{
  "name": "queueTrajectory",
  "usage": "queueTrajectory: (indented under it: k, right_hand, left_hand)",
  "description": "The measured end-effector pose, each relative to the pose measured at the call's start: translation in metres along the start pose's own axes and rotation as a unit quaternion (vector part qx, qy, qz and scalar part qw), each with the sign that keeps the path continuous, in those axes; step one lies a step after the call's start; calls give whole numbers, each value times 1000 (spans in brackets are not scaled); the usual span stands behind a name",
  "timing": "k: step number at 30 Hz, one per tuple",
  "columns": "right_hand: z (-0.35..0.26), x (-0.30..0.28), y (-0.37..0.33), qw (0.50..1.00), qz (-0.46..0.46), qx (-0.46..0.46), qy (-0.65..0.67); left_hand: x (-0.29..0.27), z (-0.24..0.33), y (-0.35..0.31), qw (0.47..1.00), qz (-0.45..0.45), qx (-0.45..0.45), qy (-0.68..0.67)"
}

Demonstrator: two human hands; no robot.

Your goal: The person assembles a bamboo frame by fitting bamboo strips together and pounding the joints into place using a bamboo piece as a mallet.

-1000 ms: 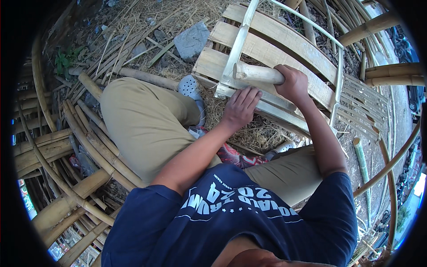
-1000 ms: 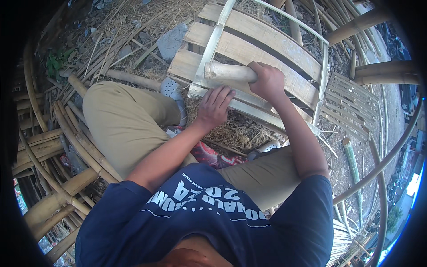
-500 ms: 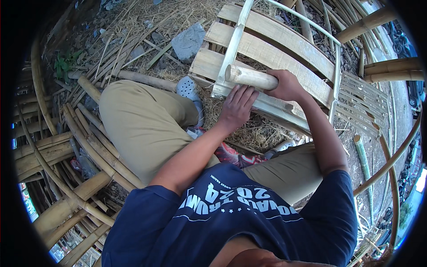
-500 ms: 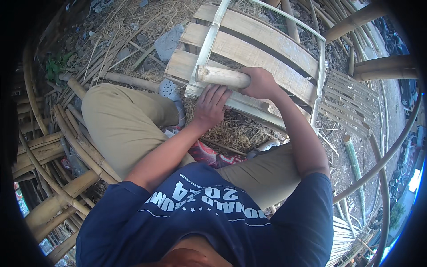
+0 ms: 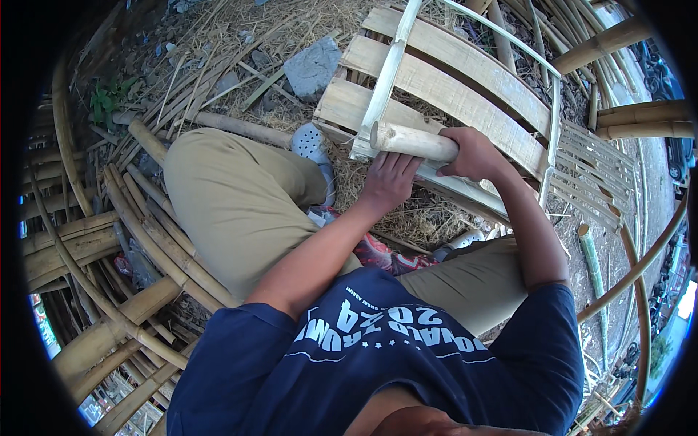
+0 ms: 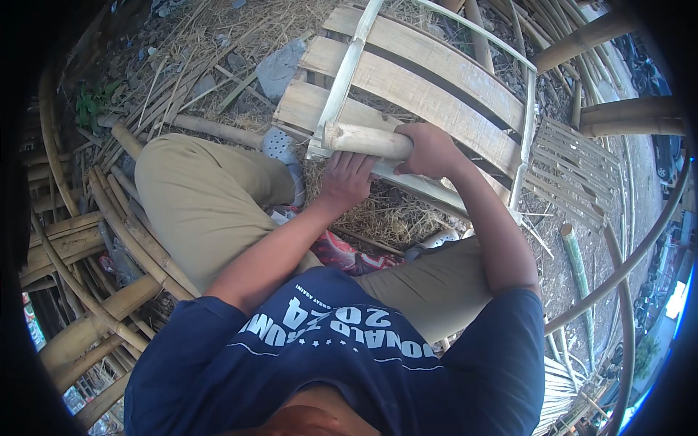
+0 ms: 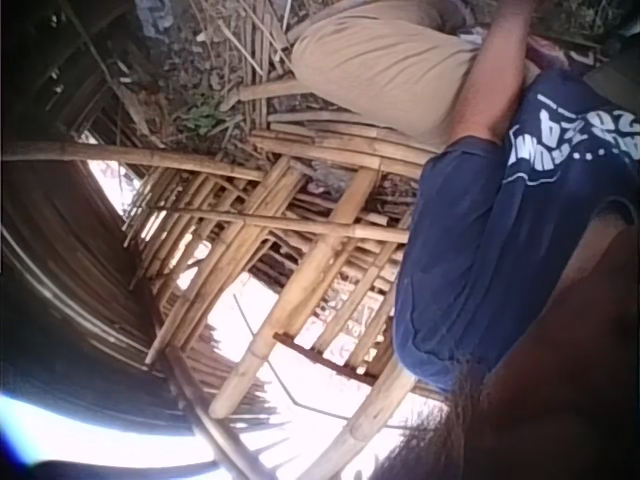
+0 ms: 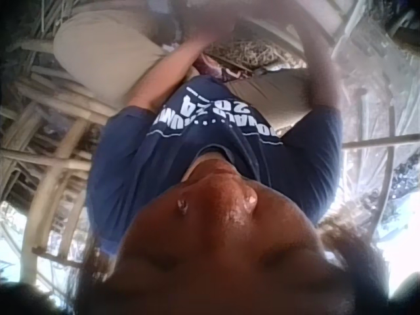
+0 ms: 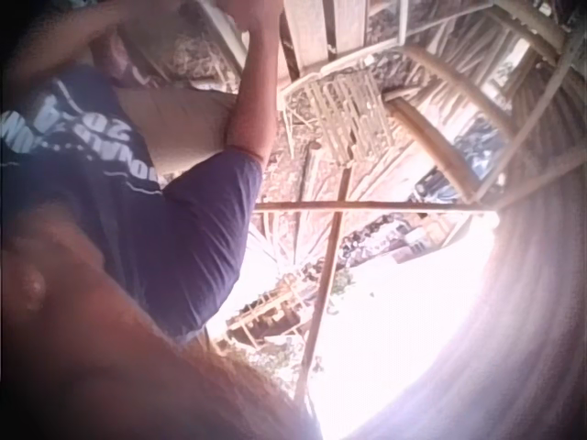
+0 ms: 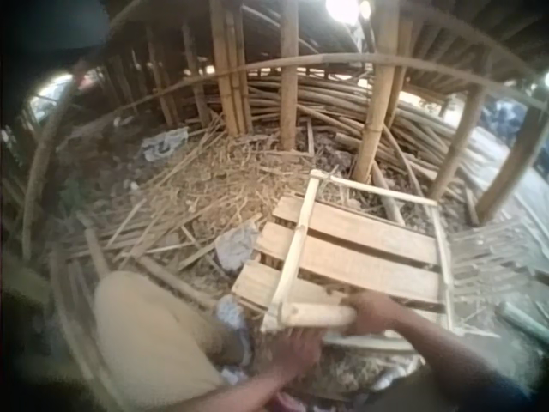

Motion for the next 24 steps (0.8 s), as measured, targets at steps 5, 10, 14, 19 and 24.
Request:
queueTrajectory:
  k: [5,10,14,19,24]
  right_hand:
    - [2,5,-1,999,31,3,18]
    - [2,5,0,998,48,2,46]
    - [5,4,1,997,57,4,50]
    - [5,4,2,995,83,2,50]
    - [7,3,2,996,81,5,37]
  left_hand:
    - [-5,2,5,999,35,26,22]
    - [-7,2,5,999,39,27,27]
    - [-11,4,8,999,28,30,23]
    - [-12,4,10,999,24,28,24]
    - [-16,4,12,999,10,30,22]
Point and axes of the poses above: each hand's wrist, its own y-axis towards the middle knuckle, its own x-axis out of the palm, z = x × y, the point moved 2 cm from there along y, towards the middle knuckle, and after that the axes turned 1 degree about x, right-handed, at the moved point
